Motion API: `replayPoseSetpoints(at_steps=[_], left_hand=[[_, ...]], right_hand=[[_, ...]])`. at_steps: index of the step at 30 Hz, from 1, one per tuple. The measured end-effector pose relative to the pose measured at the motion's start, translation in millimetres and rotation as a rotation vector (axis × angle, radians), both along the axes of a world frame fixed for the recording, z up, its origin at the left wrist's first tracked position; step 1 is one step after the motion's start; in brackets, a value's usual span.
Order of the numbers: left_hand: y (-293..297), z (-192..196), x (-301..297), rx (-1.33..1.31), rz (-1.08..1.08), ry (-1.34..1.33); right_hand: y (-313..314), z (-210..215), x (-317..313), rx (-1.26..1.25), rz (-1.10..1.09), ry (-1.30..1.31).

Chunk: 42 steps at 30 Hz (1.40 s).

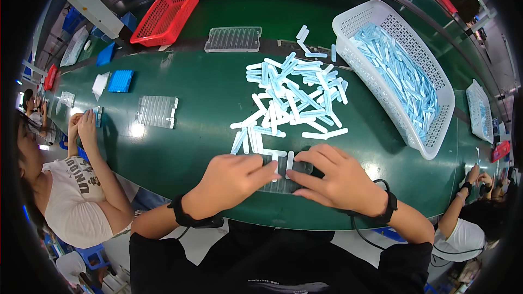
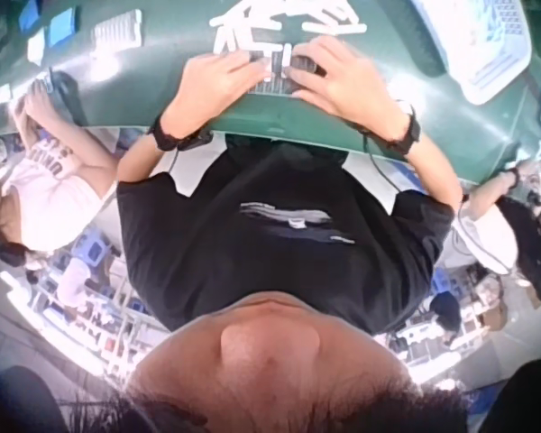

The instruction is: The person picks up white strips and places them into the slots of a plastic tray by hand. Once the tray is filled, they move it aside and pull a new tray forward to repeat the process.

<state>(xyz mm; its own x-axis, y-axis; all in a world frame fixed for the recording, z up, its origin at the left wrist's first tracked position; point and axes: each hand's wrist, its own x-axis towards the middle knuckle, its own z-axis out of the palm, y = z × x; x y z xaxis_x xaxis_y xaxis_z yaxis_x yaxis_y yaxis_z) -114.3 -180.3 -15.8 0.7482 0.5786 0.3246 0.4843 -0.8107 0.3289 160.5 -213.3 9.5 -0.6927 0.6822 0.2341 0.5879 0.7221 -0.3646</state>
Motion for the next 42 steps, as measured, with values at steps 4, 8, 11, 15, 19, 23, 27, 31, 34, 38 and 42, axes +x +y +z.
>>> replayPoseSetpoints(at_steps=[4, 8, 11, 15, 19, 23, 27, 31, 34, 38, 42], left_hand=[[-17, 16, -6, 0.173, -0.122, 0.238], [-23, 11, -7, 0.302, -0.191, 0.29], [-20, 12, 0, 0.364, -0.221, 0.312], [-5, 21, 8, 0.284, -0.175, 0.34], [36, 45, 5, -0.237, -0.243, 0.29], [97, 35, 11, -0.252, -0.059, 0.106], [140, 21, 17, -0.237, 0.095, 0.052], [157, 5, 17, -0.266, 0.044, -0.006], [162, -6, 16, -0.261, -0.023, -0.077], [168, 4, 20, -0.244, -0.033, -0.023], [171, 2, 18, -0.309, -0.013, 0.004]], right_hand=[[-15, 3, -6, 0.142, 0.031, -0.101], [-25, -5, -12, 0.329, 0.163, -0.144], [-19, -2, -8, 0.273, 0.207, -0.143], [-4, -9, -1, 0.241, 0.129, -0.037], [19, -6, 17, 0.074, -0.057, 0.115], [56, -5, 23, 0.003, -0.405, 0.078], [69, -8, 25, -0.024, -0.405, 0.0], [69, -13, 33, -0.061, -0.38, 0.021], [66, -10, 32, -0.058, -0.399, 0.026], [64, -10, 35, -0.018, -0.425, 0.053], [58, -12, 36, -0.168, -0.507, 0.307]])
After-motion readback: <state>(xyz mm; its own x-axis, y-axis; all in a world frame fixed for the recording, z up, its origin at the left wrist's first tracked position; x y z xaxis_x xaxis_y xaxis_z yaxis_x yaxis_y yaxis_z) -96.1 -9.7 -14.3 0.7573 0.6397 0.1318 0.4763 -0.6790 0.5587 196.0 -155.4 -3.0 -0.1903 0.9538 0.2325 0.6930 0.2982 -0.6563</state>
